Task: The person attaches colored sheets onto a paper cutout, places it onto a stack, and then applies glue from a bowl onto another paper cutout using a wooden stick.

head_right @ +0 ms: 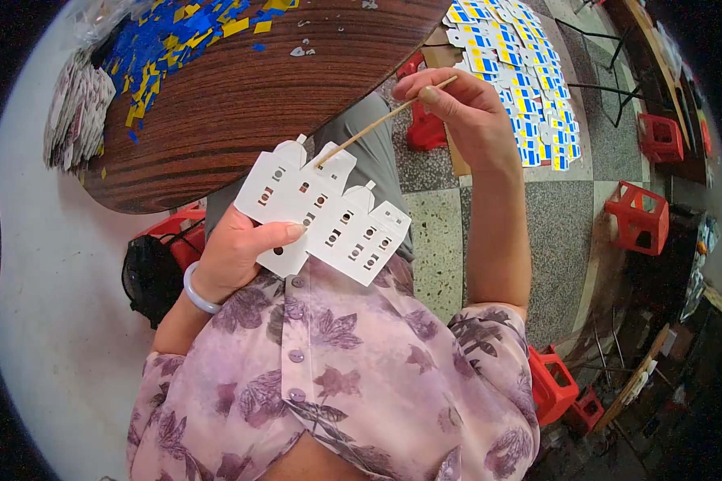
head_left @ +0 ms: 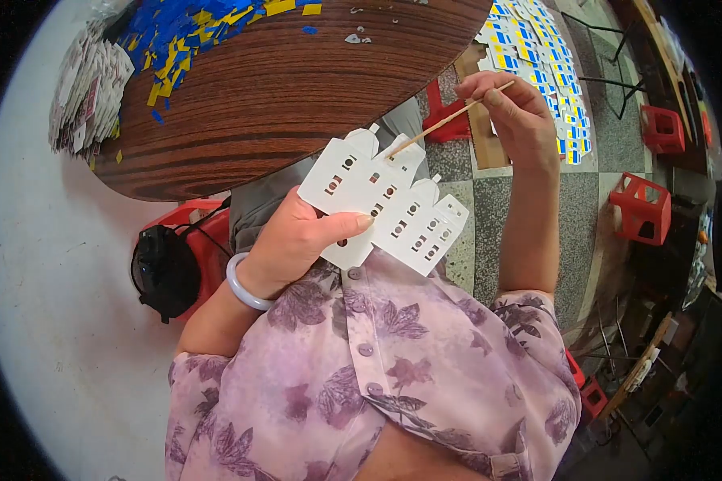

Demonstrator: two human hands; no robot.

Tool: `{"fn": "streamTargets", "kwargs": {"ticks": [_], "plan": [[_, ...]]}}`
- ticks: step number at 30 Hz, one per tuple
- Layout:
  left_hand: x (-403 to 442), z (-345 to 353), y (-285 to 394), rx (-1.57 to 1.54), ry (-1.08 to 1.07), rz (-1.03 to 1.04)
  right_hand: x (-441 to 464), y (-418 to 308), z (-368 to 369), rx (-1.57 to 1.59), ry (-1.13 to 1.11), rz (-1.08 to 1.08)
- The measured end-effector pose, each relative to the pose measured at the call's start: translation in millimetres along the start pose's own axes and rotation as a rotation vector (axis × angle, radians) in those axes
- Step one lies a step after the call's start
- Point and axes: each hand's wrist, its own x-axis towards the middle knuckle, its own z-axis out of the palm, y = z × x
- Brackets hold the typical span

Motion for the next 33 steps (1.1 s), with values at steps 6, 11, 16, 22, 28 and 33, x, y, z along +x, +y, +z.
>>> {"fn": "streamTargets", "kwargs": {"ticks": [6, 11, 16, 22, 28, 33], "plan": [[-1, -1, -1, -0.015, 0.010, -0.001, -6, 1, -6, 0.020, 0.039, -0.078], [1, -4, -5, 0.005, 0.017, 0.014, -21, 8, -3, 0.096, 0.152, -0.047], [3, -4, -7, -0.055, 0.098, 0.097, -54, 16, 24, 0.272, 0.368, -0.179], [5, -3, -6, -0.066, 0.099, 0.111, -72, 27, 38, 0.261, 0.363, -0.190], [0, -10, -2, 0.021, 0.064, 0.046, -62, 16, 39, 0.207, 0.364, -0.156], [-1, -1, -3, -0.002, 0.111, 0.128, -57, 12, 42, 0.176, 0.337, -0.143]]}}
